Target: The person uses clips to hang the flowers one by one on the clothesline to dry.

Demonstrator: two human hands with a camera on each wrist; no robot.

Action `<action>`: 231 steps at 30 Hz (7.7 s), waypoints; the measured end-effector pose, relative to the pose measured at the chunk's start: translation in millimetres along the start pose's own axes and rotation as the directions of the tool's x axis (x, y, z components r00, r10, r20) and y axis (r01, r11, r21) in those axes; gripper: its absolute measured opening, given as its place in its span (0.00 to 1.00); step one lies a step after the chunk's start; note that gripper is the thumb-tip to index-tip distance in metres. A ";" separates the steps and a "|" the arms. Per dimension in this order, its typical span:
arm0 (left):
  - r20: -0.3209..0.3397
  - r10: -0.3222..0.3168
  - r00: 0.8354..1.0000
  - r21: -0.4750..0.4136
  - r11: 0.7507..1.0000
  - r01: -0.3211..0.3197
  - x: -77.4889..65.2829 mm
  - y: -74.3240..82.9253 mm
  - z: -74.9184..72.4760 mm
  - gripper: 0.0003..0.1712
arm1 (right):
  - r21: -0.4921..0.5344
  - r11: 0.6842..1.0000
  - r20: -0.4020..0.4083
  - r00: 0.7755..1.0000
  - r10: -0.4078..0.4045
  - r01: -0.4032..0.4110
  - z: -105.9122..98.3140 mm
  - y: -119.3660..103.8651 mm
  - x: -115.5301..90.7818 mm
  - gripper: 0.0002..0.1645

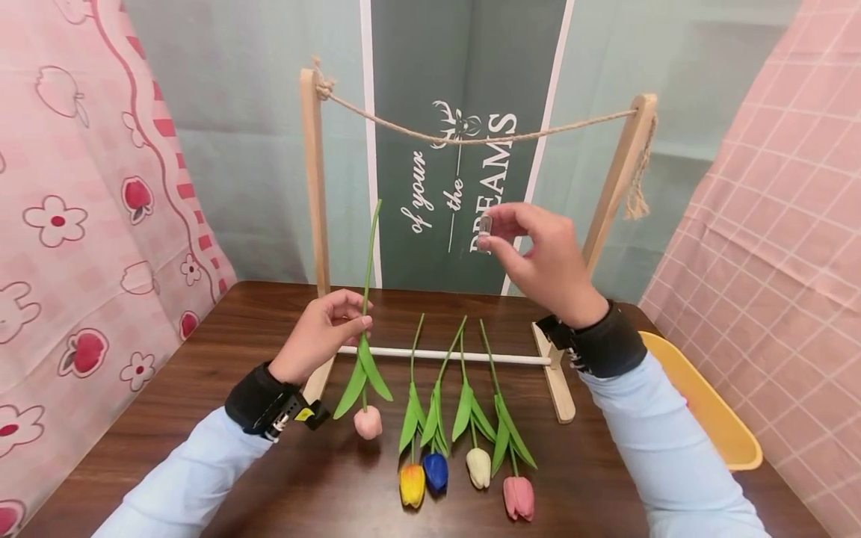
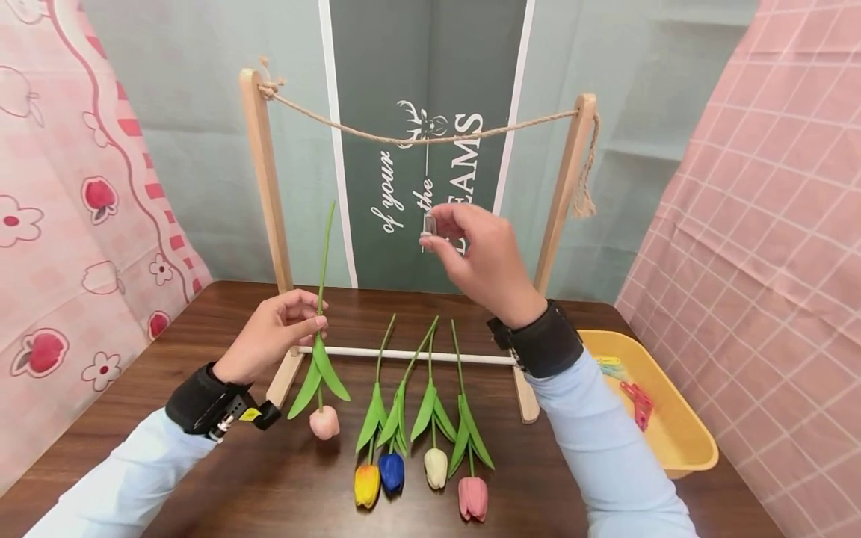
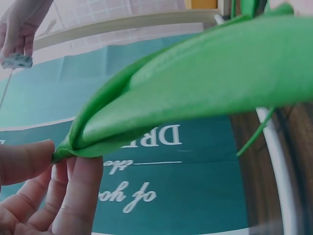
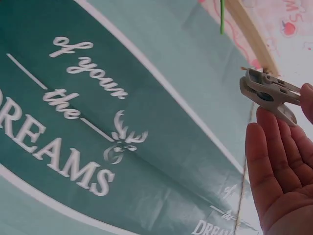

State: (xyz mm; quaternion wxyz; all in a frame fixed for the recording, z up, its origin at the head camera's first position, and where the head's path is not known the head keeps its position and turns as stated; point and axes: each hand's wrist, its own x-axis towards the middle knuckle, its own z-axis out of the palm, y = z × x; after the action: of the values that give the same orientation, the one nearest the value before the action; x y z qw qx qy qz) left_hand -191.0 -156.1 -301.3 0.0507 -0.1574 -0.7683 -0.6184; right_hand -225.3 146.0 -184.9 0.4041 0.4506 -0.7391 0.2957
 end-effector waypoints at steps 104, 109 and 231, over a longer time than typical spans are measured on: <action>-0.257 0.154 0.954 0.081 0.987 -0.137 68.6 41.4 -8.9 0.14 | 0.477 0.503 0.320 0.675 0.664 -0.721 60.6 -11.2 185.7 0.13; -0.262 0.168 0.950 0.090 0.985 -0.149 66.0 40.1 -7.8 0.13 | 0.460 0.516 0.321 0.678 0.662 -0.722 59.9 -12.0 185.0 0.13; 0.077 -0.046 0.996 0.135 0.990 0.035 13.8 -9.0 13.0 0.12 | 0.144 0.722 0.338 0.719 0.607 -0.677 -13.4 32.3 -49.9 0.16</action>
State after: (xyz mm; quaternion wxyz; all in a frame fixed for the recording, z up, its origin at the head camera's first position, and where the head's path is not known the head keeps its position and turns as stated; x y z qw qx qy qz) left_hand -205.2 -142.7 -308.9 0.0178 -0.1627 -0.8124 -0.5597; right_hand -236.8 191.5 -223.7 0.1096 0.2477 -0.8520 0.4480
